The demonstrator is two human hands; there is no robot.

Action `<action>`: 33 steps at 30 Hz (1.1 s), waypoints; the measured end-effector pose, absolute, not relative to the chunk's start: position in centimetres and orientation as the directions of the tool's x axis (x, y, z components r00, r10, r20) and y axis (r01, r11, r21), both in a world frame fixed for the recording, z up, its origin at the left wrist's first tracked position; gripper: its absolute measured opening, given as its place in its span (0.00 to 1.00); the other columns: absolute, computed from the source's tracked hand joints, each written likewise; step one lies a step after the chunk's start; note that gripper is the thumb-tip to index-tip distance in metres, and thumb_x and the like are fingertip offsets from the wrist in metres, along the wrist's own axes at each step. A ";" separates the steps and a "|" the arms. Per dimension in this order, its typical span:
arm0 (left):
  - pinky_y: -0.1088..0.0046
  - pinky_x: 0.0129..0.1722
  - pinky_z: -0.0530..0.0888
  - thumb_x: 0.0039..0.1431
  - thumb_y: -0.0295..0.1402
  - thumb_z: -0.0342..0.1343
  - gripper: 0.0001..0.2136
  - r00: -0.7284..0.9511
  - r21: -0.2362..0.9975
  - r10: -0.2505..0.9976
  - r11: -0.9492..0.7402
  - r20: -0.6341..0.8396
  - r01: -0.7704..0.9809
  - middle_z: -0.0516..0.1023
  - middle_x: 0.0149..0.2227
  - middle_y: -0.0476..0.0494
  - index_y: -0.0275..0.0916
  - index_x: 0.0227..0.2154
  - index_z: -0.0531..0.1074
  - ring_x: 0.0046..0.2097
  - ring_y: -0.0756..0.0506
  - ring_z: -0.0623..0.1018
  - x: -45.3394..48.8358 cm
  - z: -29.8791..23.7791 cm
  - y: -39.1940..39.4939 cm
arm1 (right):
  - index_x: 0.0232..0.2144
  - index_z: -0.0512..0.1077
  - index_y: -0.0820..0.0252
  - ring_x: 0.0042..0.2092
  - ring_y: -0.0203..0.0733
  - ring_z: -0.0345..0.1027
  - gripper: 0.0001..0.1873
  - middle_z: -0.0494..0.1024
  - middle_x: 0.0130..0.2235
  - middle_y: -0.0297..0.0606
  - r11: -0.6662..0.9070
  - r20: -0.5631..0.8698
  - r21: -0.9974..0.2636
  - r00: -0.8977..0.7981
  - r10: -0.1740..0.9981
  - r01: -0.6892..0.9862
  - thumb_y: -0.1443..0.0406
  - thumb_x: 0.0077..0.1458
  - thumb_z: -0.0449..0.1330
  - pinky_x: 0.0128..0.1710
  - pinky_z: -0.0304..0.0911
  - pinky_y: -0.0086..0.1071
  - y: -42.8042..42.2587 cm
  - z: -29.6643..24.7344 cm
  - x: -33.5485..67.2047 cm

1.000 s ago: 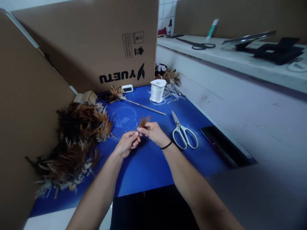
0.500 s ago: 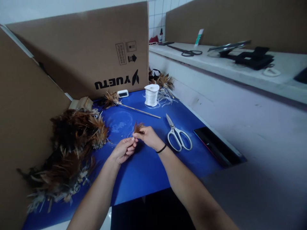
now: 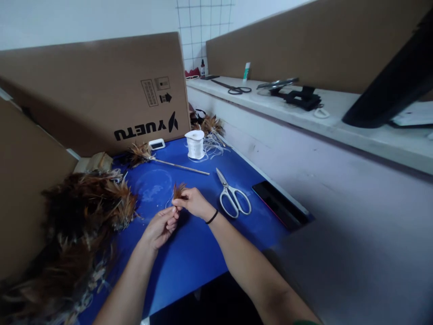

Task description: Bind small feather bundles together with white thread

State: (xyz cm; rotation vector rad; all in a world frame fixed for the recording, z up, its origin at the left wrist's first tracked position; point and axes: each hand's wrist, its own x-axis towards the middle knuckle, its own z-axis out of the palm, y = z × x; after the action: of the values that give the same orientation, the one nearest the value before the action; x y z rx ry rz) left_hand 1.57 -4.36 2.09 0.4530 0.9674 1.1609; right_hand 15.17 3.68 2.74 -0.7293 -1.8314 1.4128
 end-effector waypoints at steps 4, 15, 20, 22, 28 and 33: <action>0.89 0.15 0.57 0.47 0.27 0.65 0.08 0.083 0.745 0.915 0.372 -0.395 -0.554 0.67 0.21 0.50 0.28 0.30 0.74 0.18 0.62 0.58 1.6 2.1 -4.4 | 0.17 0.70 0.63 0.28 0.32 0.65 0.11 0.72 0.23 0.31 0.258 0.208 -0.966 -0.588 0.781 0.002 0.66 0.49 0.62 0.33 0.60 0.26 3.6 3.1 15.2; 0.87 0.13 0.51 0.48 0.35 0.65 0.12 0.207 0.682 0.884 0.457 -0.419 -0.571 0.64 0.22 0.53 0.33 0.31 0.71 0.17 0.61 0.57 2.0 2.1 -4.9 | 0.16 0.68 0.62 0.33 0.33 0.65 0.15 0.72 0.27 0.32 0.442 0.324 -0.896 -0.644 0.693 0.026 0.68 0.52 0.61 0.38 0.60 0.27 3.3 4.5 16.2; 0.87 0.14 0.52 0.45 0.31 0.67 0.12 0.183 0.685 0.883 0.454 -0.433 -0.570 0.64 0.21 0.54 0.32 0.27 0.69 0.17 0.61 0.57 1.9 1.9 -4.9 | 0.18 0.70 0.62 0.34 0.33 0.66 0.11 0.72 0.28 0.32 0.509 0.347 -0.857 -0.648 0.678 0.074 0.69 0.51 0.62 0.38 0.59 0.27 3.8 4.1 16.1; 0.87 0.14 0.52 0.44 0.31 0.67 0.12 0.172 0.701 0.889 0.443 -0.425 -0.558 0.64 0.20 0.54 0.32 0.26 0.69 0.17 0.61 0.57 1.7 1.6 -4.8 | 0.18 0.70 0.62 0.33 0.33 0.65 0.11 0.72 0.28 0.32 0.508 0.338 -0.856 -0.640 0.690 0.097 0.69 0.50 0.63 0.37 0.58 0.27 3.7 4.0 15.9; 0.84 0.15 0.55 0.45 0.33 0.66 0.11 0.098 0.780 0.916 0.383 -0.388 -0.495 0.65 0.18 0.53 0.32 0.25 0.70 0.17 0.59 0.59 1.5 1.2 -4.6 | 0.30 0.73 0.60 0.32 0.33 0.67 0.03 0.74 0.31 0.32 0.503 0.256 -0.831 -0.640 0.725 0.238 0.66 0.50 0.63 0.33 0.59 0.27 2.9 5.8 17.3; 0.84 0.16 0.56 0.45 0.33 0.66 0.11 0.025 0.784 0.918 0.353 -0.396 -0.510 0.67 0.20 0.52 0.33 0.26 0.70 0.18 0.58 0.60 2.0 1.2 -4.3 | 0.48 0.70 0.59 0.40 0.40 0.71 0.20 0.77 0.41 0.41 0.498 0.251 -0.616 -0.447 0.858 0.610 0.62 0.52 0.61 0.42 0.63 0.31 9.0 7.8 21.6</action>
State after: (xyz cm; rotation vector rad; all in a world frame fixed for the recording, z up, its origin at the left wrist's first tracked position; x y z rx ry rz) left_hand 2.05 -4.32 1.21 0.4957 1.0349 1.1768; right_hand 21.57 8.95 7.83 -1.2024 -2.2044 0.6048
